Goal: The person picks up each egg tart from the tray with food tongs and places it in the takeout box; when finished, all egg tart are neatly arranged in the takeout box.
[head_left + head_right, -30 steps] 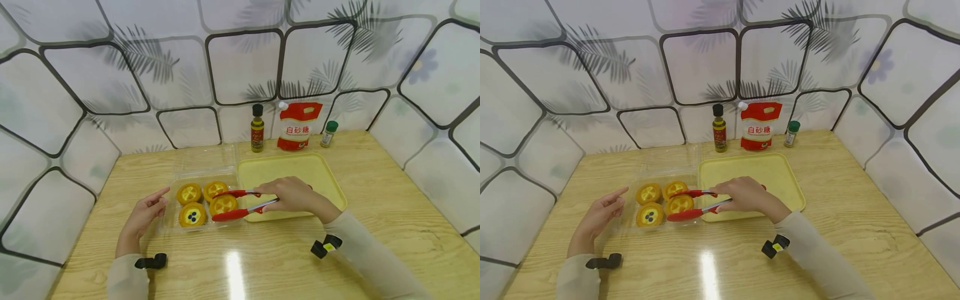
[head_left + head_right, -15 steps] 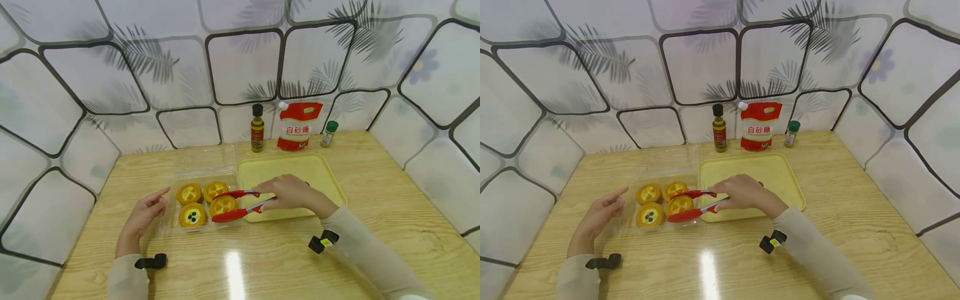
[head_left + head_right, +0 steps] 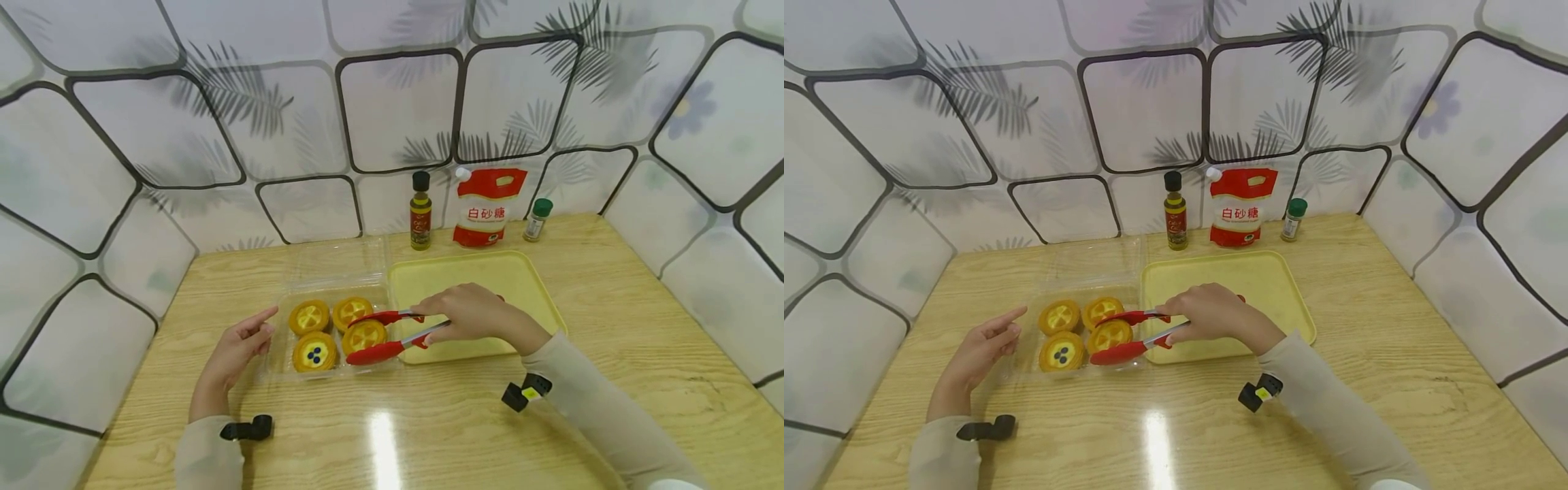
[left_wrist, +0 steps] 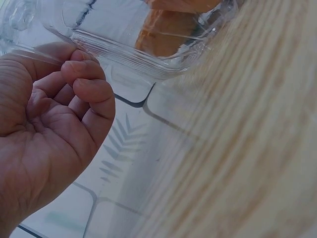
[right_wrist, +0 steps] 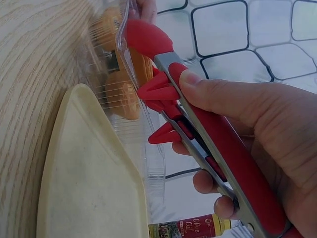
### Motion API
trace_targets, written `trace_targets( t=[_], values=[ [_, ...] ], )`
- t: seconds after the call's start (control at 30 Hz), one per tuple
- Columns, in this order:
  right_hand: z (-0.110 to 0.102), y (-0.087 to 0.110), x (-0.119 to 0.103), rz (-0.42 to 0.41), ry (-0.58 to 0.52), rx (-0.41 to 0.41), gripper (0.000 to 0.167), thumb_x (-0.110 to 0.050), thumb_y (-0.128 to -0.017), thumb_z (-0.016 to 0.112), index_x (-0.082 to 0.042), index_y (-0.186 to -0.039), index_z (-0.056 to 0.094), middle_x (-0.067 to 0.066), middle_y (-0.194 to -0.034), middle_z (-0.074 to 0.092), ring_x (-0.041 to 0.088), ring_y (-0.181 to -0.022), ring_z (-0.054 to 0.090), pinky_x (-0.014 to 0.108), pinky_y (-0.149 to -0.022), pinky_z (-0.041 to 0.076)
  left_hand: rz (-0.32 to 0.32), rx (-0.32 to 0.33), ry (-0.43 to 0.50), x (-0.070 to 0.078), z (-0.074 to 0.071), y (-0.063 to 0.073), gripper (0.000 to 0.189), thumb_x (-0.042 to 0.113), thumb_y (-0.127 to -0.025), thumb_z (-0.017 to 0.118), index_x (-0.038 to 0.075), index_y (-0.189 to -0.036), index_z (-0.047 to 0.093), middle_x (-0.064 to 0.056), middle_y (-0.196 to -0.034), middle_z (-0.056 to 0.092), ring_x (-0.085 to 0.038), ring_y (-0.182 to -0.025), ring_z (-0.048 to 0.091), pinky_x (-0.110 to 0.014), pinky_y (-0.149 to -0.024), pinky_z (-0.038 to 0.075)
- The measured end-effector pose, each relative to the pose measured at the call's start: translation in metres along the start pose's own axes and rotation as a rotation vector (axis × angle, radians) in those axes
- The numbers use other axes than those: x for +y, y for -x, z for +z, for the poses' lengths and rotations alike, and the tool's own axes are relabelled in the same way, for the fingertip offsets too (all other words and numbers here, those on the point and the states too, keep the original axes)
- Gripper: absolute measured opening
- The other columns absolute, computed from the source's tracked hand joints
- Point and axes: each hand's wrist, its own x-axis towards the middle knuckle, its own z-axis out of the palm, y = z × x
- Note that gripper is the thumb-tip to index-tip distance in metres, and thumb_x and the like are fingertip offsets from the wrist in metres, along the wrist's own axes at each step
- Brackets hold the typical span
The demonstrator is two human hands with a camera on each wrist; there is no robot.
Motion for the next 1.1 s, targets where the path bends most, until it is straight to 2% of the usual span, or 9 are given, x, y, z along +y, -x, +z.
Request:
trace_targets(
  t=[0.4, 0.6, 1.1],
  values=[
    [-0.0041, -0.0018, -0.0019, 0.025, -0.020, -0.039, 0.056, -0.047, -0.084, 0.067, -0.014, -0.129, 0.061, 0.006, -0.123, 0.063, 0.021, -0.107, 0.062, 0.041, -0.083, 0.051, 0.018, -0.003, -0.002, -0.0022, 0.0003, 0.0008, 0.054, 0.017, -0.099, 0.052, -0.006, -0.144, 0.032, 0.008, -0.079, 0.052, -0.007, -0.061, 0.045, -0.023, -0.058, 0.039],
    [-0.0068, -0.0033, -0.0024, 0.041, -0.025, -0.056, 0.056, -0.047, -0.084, 0.068, -0.014, -0.129, 0.061, 0.005, -0.122, 0.063, 0.021, -0.107, 0.062, 0.041, -0.083, 0.050, 0.003, 0.007, -0.012, -0.0015, 0.0010, 0.0003, 0.054, 0.017, -0.099, 0.052, -0.005, -0.144, 0.032, 0.008, -0.079, 0.052, -0.007, -0.062, 0.045, -0.023, -0.058, 0.039],
    [-0.0065, -0.0022, -0.0006, 0.043, -0.030, -0.054, 0.058, -0.047, -0.083, 0.068, -0.015, -0.130, 0.060, 0.006, -0.124, 0.061, 0.021, -0.108, 0.061, 0.041, -0.084, 0.050, 0.001, 0.003, -0.018, -0.0006, 0.0000, -0.0001, 0.055, 0.018, -0.099, 0.052, -0.005, -0.144, 0.032, 0.008, -0.079, 0.051, -0.008, -0.061, 0.044, -0.023, -0.058, 0.038]
  ],
)
